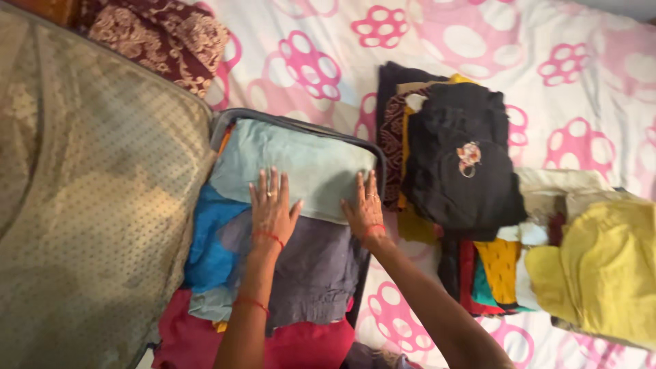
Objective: The person packs clothing items into a suitcase by hand, placing folded garments into the bag and smoothing them down to fit.
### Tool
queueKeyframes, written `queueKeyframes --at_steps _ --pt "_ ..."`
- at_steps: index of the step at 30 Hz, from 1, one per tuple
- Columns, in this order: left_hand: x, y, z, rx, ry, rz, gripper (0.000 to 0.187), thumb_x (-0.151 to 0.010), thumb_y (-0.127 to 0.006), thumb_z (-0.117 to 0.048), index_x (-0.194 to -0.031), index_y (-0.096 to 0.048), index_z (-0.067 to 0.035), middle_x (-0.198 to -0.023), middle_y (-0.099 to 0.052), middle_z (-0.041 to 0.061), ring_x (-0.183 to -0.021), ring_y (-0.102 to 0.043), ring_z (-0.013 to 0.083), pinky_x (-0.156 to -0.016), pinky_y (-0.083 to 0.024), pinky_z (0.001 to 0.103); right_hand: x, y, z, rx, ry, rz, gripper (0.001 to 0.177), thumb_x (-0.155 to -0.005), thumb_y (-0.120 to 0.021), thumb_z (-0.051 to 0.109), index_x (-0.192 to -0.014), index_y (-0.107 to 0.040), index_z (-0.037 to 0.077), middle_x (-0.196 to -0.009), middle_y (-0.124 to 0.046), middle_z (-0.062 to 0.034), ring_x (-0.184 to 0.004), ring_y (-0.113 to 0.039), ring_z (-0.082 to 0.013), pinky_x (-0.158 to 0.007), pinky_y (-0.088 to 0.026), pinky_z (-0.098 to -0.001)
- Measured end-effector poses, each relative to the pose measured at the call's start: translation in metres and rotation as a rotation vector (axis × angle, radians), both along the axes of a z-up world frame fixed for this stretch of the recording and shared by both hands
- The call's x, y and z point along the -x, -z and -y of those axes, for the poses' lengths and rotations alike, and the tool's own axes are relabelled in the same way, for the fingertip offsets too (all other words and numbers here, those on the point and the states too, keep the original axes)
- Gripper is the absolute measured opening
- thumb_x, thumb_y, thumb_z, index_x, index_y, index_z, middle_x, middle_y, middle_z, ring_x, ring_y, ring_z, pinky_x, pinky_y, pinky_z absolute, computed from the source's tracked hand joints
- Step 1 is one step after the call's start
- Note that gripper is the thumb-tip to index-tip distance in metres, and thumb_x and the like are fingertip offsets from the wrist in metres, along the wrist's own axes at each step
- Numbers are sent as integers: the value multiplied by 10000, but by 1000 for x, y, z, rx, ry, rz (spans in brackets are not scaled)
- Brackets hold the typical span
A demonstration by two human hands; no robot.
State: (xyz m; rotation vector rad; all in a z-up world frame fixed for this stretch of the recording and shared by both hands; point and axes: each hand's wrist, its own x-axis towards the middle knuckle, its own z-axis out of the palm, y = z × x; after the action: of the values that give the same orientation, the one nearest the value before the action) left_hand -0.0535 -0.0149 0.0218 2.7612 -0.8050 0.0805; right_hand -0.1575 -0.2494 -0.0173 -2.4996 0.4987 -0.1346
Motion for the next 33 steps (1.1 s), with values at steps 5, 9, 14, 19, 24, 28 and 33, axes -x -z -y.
queueKeyframes --at_steps 5,9,14,19,24,28,33 --pt "14 7 9 -178 45 -114 794 -877 -641 -513 -1500 -475 -50 -1619 -376 145 -1534 -247 391 -1193 -191 658 46 -23 57 127 76 205 621 -988 -659 218 -1558 -437 114 -1722 -327 -184 -1617 -335 -394 -1333 -331 -443" --pt "19 2 33 -216 5 -160 729 -924 -643 -520 -1469 -492 -60 -1594 -394 167 -1508 -251 423 -1168 -175 697 72 -41 110 405 209 49 832 -843 -737 320 -1500 -398 -61 -1613 -282 -312 -1488 -304 -492 -1203 -260 -559" --pt "55 2 90 -44 97 -154 670 -890 -673 -488 -1433 -544 -117 -1577 -422 164 -1472 -330 398 -1149 -214 709 110 -18 171 552 148 -61 594 -887 -659 214 -1445 -557 40 -1571 -488 -196 -1450 -442 -345 -1169 -356 -502" --pt "105 3 151 310 258 -146 529 -895 -716 -372 -1335 -609 -97 -1438 -577 164 -1353 -490 416 -1101 -307 713 138 -3 241 325 252 103 314 -952 -624 146 -1252 -709 106 -1219 -730 -124 -1105 -690 -332 -906 -560 -465" --pt "135 4 197 542 393 -240 458 -914 -722 -301 -1284 -636 -44 -1315 -675 199 -1226 -601 418 -1033 -451 561 178 10 261 -638 861 464 231 -995 -585 58 -1205 -672 16 -969 -715 -94 -806 -649 -225 -640 -506 -336" --pt "154 8 224 658 377 -497 434 -956 -701 -309 -1268 -657 -10 -1256 -696 216 -1179 -641 394 -1007 -510 460 197 30 220 -990 1133 489 445 -896 -660 50 -1314 -510 63 -992 -632 -7 -807 -637 -150 -606 -564 -321" --pt "171 3 236 692 356 -767 478 -982 -671 -330 -1304 -637 21 -1306 -688 206 -1233 -651 344 -1034 -511 410 182 43 208 -1208 1226 577 521 -887 -794 192 -1287 -519 4 -972 -650 -43 -804 -627 -154 -633 -568 -304"
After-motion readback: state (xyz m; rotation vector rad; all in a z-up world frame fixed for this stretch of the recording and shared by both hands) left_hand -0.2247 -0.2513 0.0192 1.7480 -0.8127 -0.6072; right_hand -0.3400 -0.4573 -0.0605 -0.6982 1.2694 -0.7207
